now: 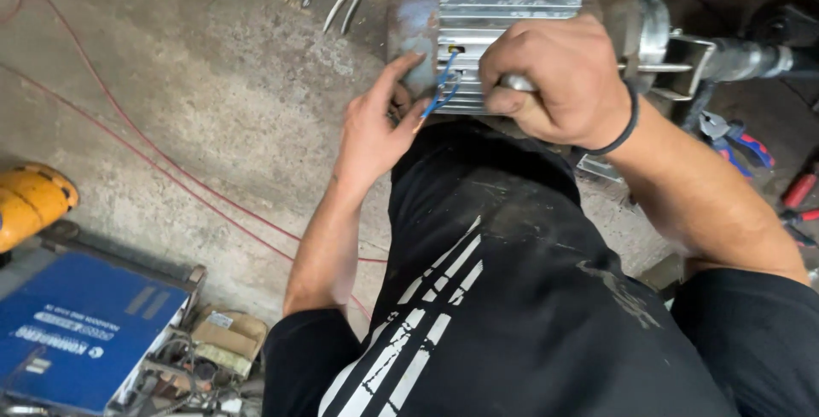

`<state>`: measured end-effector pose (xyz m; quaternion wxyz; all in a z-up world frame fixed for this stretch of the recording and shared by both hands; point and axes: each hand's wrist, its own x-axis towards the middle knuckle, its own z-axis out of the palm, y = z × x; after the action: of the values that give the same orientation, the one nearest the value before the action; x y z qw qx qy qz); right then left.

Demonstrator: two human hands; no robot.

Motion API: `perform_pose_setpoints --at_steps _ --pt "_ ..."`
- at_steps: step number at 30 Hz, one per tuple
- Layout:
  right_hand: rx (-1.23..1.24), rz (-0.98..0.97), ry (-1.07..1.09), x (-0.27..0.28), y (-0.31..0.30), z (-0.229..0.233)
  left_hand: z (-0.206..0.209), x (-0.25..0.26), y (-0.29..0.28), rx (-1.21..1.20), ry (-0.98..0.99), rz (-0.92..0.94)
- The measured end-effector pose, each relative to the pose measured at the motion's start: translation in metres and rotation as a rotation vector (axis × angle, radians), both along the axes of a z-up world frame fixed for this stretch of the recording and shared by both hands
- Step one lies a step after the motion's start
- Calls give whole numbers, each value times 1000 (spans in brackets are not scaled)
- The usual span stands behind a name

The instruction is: The person works on a motor assembly, using a screwdriver to adjust components on the finned casing. They then use a hammer to tap the side of the motor repeatedly. Finally, the person uses pliers to manipulate a small metal part near the motor.

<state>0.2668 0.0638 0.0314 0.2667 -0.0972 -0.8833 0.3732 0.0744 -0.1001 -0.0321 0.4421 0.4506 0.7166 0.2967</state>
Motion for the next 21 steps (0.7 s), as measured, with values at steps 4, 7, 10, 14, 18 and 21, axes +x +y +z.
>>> perform_pose_setpoints --at_steps 4,7,10,14,18,21 --pt "-10 8 -8 -3 -2 -6 9 -2 3 -85 -9 -20" --pt "61 -20 0 0 -5 -14 -3 -3 -3 -4 -48 -47" --pt "55 -46 -27 16 -8 -18 -6 -3 -6 7 -20 -90" --pt "-2 -134 6 52 -3 -33 -1 -2 -8 -50 20 -93" --pt "-209 -338 104 73 0 -25 -10 6 -14 37 59 -129" --pt "-211 -473 221 79 1 -14 -12 21 -14 58 25 -207"
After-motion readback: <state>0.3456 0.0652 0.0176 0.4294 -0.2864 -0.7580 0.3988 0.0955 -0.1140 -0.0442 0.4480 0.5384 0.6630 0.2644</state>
